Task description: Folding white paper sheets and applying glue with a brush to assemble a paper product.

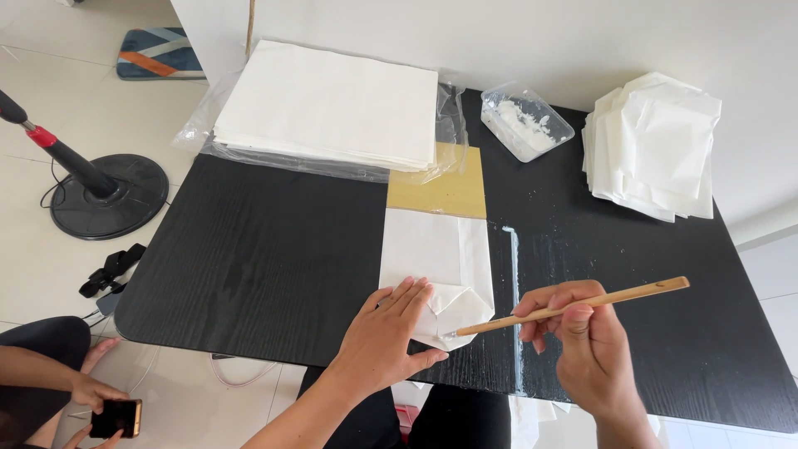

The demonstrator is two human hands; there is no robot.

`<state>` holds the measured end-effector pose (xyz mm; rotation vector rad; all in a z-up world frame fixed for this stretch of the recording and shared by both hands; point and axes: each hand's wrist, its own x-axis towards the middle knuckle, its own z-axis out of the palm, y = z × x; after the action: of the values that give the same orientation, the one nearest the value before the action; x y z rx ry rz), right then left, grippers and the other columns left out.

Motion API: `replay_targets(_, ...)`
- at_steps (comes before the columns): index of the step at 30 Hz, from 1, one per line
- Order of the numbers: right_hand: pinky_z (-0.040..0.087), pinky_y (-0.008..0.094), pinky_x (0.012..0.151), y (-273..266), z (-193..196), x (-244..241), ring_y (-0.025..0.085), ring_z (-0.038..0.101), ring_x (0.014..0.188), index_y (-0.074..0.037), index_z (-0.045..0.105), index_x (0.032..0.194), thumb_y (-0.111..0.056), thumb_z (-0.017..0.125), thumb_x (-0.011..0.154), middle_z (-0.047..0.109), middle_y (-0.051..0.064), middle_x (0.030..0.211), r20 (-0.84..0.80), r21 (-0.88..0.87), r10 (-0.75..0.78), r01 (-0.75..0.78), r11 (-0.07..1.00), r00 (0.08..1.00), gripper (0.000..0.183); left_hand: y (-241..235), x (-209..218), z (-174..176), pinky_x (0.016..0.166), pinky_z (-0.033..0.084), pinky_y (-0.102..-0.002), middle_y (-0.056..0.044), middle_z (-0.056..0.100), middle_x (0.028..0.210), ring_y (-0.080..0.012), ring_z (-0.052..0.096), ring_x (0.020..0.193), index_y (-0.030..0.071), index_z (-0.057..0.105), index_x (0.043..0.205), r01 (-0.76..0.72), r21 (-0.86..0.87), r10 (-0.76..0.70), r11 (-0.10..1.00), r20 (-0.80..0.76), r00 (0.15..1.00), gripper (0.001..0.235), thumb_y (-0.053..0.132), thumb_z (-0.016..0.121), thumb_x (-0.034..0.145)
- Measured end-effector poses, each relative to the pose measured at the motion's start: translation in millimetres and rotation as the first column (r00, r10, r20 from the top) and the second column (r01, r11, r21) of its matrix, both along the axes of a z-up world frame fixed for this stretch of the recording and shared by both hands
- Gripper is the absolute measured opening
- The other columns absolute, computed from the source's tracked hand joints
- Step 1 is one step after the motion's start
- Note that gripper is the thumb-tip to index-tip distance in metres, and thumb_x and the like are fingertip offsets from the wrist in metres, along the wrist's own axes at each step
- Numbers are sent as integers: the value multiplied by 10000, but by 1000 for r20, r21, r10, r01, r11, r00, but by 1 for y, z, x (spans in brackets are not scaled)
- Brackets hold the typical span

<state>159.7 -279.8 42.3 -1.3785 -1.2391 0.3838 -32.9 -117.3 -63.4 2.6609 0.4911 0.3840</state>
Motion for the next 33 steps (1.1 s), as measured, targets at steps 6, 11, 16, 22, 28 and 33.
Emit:
replay_targets(6,543,202,452,7,-1,-9,137,701,605,-23,571,1059,-367,376,1086,743,132,938,-6,-65,23,-23,998,1000,396,-5,5,-17,1193,199,-445,-104,347,1641,-269,269,1525,81,320,1570,-22,31,24,999,-62,998,1017,579,805,828)
replay_targets(11,596,262,527,3,-28,-8,180,775,691,-25,567,996,-400,352,1079,782,161,944,-130,-189,61,-85,978,990,440,-4,2,-15,1194,205,-445,-122,359,1634,-273,279,1522,58,328,1564,-13,47,15,999,-42,999,1010,560,805,829)
replay_targets(16,609,287,515,-3,-31,-9,205,763,648,-43,565,914,-371,341,1094,766,163,898,-132,-168,-31,8,986,991,436,-4,1,-14,1195,214,-442,-125,390,1619,-264,307,1515,60,351,1552,-16,60,18,998,-19,1000,1018,536,838,795)
replay_targets(22,602,278,491,-6,-28,-8,208,754,628,-59,546,893,-398,344,1089,766,172,843,-132,-164,-32,10,986,991,440,-5,1,-15,1190,222,-448,-121,398,1615,-271,322,1507,73,359,1553,-21,56,22,998,-18,1000,997,568,816,818)
replay_targets(28,614,278,475,-12,-29,-8,210,767,611,-58,545,898,-385,354,1089,769,173,831,-144,-168,-36,12,986,989,424,-3,2,-17,1194,212,-465,-116,393,1618,-285,322,1507,105,356,1547,-1,25,1,1000,-22,1000,1019,584,846,793)
replay_targets(33,611,286,476,-15,-32,-6,220,764,608,-79,534,898,-400,350,1094,775,172,821,-164,-168,-25,-3,986,986,419,-3,0,-17,1201,221,-452,-132,428,1597,-286,350,1496,67,387,1536,1,104,-3,995,23,1000,984,576,811,809)
